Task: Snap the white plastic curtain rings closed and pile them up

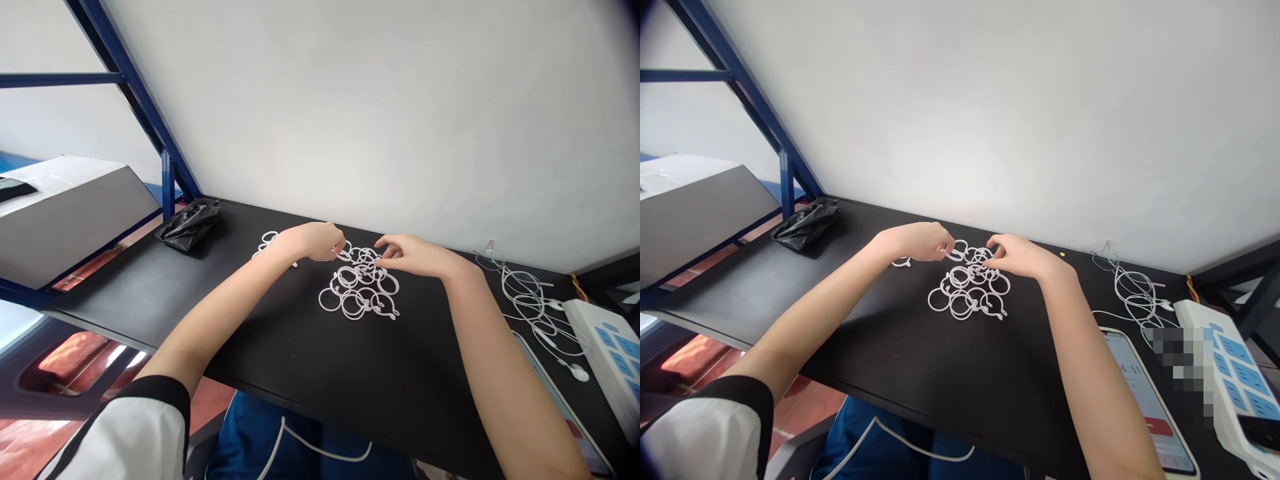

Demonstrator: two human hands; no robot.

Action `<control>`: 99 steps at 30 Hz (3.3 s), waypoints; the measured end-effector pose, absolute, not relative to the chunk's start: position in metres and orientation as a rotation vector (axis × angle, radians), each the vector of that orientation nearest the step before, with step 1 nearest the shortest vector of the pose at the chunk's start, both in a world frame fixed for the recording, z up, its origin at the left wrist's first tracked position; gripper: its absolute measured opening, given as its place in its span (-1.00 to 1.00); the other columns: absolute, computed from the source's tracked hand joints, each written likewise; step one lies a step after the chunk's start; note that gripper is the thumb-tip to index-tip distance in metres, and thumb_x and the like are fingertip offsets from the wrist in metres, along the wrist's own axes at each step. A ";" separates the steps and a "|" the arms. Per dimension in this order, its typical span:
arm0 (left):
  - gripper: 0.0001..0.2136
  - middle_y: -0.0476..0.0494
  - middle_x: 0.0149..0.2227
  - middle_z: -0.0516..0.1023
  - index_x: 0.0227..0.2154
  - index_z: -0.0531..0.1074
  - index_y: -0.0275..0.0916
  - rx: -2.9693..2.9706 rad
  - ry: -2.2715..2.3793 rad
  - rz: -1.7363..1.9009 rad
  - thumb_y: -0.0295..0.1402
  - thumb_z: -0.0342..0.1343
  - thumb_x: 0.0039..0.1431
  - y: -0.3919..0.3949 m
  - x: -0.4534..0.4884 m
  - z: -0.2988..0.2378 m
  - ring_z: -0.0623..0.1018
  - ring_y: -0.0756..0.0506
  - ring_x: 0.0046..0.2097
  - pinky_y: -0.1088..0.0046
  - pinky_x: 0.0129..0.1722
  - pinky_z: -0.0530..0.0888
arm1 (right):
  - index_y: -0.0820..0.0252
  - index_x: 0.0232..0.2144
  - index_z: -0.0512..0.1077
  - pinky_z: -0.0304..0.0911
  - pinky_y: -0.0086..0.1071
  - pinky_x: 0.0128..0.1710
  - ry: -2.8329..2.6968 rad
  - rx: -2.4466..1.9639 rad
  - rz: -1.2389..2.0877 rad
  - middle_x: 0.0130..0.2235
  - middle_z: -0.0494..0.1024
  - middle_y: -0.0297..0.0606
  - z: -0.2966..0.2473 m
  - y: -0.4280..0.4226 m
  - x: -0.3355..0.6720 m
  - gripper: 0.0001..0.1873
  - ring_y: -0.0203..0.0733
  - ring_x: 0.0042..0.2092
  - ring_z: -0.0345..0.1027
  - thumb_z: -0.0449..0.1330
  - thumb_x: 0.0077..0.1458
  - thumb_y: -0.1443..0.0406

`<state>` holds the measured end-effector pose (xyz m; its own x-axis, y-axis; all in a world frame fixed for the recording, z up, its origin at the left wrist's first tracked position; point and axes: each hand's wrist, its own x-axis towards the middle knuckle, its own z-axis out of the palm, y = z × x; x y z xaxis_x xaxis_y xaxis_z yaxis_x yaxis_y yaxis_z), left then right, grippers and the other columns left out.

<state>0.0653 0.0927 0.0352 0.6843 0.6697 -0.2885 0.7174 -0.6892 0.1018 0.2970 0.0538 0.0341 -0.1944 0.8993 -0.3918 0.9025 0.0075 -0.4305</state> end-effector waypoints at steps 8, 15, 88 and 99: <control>-0.77 -0.09 -0.17 0.60 -0.16 0.49 -0.19 2.793 0.956 -0.016 -0.47 0.00 0.18 0.080 0.059 0.051 0.54 -0.07 -0.20 0.46 -0.34 0.33 | 0.13 0.05 0.38 0.40 -0.17 -0.07 2.441 1.958 -1.086 -0.03 0.57 -0.09 0.045 0.041 0.284 -0.43 0.01 -0.02 0.47 0.32 0.01 0.10; -0.89 -0.07 -0.29 0.60 -0.33 0.46 -0.26 2.823 0.847 0.232 -0.53 0.07 0.11 0.068 0.058 0.062 0.54 -0.05 -0.27 0.47 -0.39 0.33 | -0.02 -0.02 0.47 0.39 -0.14 -0.08 2.722 1.890 -0.958 0.04 0.53 -0.24 0.048 0.034 0.270 -0.56 -0.03 -0.04 0.44 0.31 0.02 0.10; -0.68 0.02 -0.41 0.46 -0.01 0.44 -0.25 2.730 0.428 1.170 -0.31 0.22 0.19 0.020 0.041 0.096 0.47 0.07 -0.39 0.57 -0.39 0.39 | -0.10 -0.32 0.56 0.48 -0.24 -0.40 3.692 1.654 0.018 -0.37 0.65 -0.45 0.100 -0.035 0.268 -0.82 -0.21 -0.44 0.48 0.38 0.05 0.34; -0.74 0.05 -0.38 0.49 -0.07 0.26 -0.21 2.597 0.419 1.065 -0.26 0.14 0.26 0.014 0.051 0.088 0.52 0.06 -0.36 0.56 -0.39 0.40 | -0.15 -0.30 0.60 0.44 -0.22 -0.39 3.747 1.565 0.139 -0.36 0.65 -0.45 0.099 -0.036 0.269 -0.75 -0.11 -0.34 0.56 0.38 0.03 0.39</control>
